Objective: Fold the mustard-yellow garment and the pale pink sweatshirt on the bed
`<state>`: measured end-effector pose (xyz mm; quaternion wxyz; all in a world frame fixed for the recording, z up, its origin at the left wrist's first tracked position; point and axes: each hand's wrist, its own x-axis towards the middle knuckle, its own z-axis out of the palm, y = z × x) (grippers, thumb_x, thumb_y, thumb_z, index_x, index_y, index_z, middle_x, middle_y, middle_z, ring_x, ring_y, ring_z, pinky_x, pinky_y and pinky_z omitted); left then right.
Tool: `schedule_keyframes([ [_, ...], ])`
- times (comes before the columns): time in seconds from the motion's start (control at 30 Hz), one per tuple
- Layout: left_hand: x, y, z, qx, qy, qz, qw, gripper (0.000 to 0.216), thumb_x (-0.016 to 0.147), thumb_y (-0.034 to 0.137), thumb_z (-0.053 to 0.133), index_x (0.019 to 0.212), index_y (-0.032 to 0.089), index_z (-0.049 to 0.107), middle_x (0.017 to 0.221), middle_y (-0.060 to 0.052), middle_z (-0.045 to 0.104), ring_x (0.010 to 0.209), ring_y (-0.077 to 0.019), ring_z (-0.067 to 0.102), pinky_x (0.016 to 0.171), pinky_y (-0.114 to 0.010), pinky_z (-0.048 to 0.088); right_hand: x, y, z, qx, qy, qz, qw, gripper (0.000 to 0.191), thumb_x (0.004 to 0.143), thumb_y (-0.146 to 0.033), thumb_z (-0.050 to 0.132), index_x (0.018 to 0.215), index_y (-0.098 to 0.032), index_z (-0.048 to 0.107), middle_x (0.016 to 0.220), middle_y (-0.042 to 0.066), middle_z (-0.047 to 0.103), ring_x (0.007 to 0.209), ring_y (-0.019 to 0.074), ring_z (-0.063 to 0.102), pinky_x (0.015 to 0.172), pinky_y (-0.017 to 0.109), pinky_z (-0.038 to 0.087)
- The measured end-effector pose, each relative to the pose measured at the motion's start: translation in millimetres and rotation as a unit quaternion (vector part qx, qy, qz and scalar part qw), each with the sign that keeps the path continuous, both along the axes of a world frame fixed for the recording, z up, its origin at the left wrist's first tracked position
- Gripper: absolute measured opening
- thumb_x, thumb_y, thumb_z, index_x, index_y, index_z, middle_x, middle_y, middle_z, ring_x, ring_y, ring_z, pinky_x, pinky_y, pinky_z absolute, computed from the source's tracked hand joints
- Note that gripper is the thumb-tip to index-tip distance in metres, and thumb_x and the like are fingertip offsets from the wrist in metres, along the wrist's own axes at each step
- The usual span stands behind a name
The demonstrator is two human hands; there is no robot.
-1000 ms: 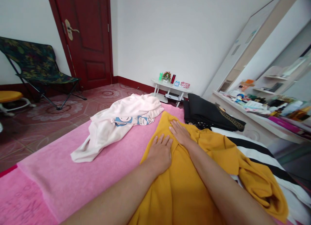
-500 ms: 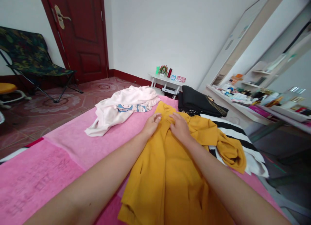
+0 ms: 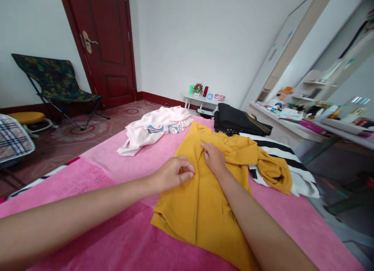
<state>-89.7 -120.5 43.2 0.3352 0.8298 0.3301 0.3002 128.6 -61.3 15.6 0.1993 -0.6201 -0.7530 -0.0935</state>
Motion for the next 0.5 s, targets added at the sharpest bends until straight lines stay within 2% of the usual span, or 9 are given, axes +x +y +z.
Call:
schedule_keyframes([
  [0.1,-11.7,-51.0,25.4,0.044,0.109,-0.083,0.990,0.027,0.079,0.041,0.062,0.096,0.021,0.067,0.087,-0.002,0.065,0.079,-0.0148,0.059,0.076,-0.026,0.044,-0.5,2.5,-1.5,-0.023,-0.011,-0.004,1.000,0.040,0.091,-0.027,0.043,0.129,-0.034,0.051,0.105,0.004,0.061,0.094,0.0197,0.057,0.077,0.028,0.043],
  [0.2,-7.3,-82.2,34.6,0.066,0.215,-0.096,0.970,0.046,0.070,0.052,0.067,0.108,0.025,0.064,0.092,-0.004,0.065,0.080,-0.0206,0.060,0.074,-0.032,0.046,0.1,5.7,-3.5,-0.033,-0.001,-0.005,0.999,0.033,0.092,-0.028,0.042,0.119,-0.033,0.060,0.103,0.004,0.061,0.094,0.0186,0.057,0.077,0.026,0.043],
  [0.33,6.6,-92.7,23.4,0.070,0.280,-0.068,0.955,0.032,0.069,0.028,0.063,0.101,0.022,0.064,0.093,-0.006,0.065,0.076,-0.0210,0.060,0.067,-0.031,0.047,3.7,9.6,-6.0,-0.020,0.046,0.020,0.999,0.031,0.091,-0.023,0.042,0.112,-0.028,0.065,0.102,0.003,0.062,0.096,0.0162,0.058,0.083,0.024,0.042],
  [0.43,11.5,-87.4,14.8,0.041,0.266,-0.084,0.959,0.027,0.065,0.013,0.054,0.088,0.022,0.064,0.082,-0.001,0.066,0.069,-0.0157,0.058,0.062,-0.026,0.045,7.1,13.0,-8.3,-0.010,0.081,0.033,0.996,0.030,0.090,-0.020,0.043,0.108,-0.026,0.067,0.101,0.003,0.063,0.096,0.0154,0.058,0.086,0.023,0.042],
  [0.5,10.5,-82.7,18.0,0.006,0.248,-0.108,0.963,0.026,0.061,0.009,0.053,0.082,0.021,0.065,0.072,0.002,0.064,0.061,-0.0121,0.054,0.056,-0.021,0.041,9.2,15.2,-9.4,0.003,0.104,0.040,0.994,0.030,0.089,-0.018,0.043,0.106,-0.023,0.067,0.099,0.004,0.064,0.094,0.0155,0.058,0.086,0.023,0.042],
])
